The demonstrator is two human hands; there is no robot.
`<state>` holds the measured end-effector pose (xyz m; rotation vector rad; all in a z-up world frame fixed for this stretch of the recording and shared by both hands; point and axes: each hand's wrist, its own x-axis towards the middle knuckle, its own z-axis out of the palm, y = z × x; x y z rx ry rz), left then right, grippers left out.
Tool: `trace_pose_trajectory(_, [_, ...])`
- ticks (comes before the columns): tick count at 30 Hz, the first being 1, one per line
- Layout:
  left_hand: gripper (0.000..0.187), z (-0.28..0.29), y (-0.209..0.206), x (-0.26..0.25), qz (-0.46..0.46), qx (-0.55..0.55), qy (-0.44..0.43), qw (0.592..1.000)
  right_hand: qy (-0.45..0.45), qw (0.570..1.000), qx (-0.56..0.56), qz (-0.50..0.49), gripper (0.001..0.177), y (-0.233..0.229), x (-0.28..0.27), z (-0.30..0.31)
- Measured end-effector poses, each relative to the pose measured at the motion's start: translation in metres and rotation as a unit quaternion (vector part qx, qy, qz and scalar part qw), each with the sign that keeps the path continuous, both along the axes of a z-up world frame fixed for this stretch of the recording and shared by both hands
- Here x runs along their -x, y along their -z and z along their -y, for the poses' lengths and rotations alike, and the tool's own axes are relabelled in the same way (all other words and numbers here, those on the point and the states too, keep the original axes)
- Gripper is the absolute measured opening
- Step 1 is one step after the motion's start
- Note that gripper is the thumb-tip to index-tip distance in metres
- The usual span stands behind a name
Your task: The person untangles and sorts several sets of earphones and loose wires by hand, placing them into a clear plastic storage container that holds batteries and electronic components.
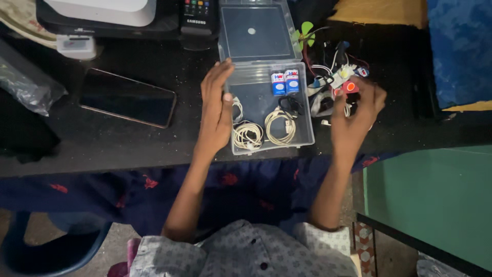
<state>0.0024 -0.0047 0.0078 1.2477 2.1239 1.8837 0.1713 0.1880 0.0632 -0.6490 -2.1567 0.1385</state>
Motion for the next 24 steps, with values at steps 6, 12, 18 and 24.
trace_pose_trajectory(6, [0.043,0.004,0.0,0.001,0.042,-0.03,-0.007,0.999,-0.222,0.923,0.289,0.124,0.023,0.003,0.035,0.042])
trace_pose_trajectory(12, [0.044,0.025,-0.003,-0.004,0.06,-0.029,-0.006,0.998,-0.244,0.928,0.187,0.212,0.036,0.02,0.095,0.072])
trace_pose_trajectory(18, [0.045,0.033,0.006,-0.001,0.103,-0.061,0.017,0.993,-0.203,0.923,0.183,0.27,0.026,0.046,0.103,0.069])
trace_pose_trajectory(24, [0.042,0.034,0.008,-0.001,0.111,-0.062,-0.005,0.992,-0.229,0.893,0.363,0.136,0.013,0.058,0.095,0.048])
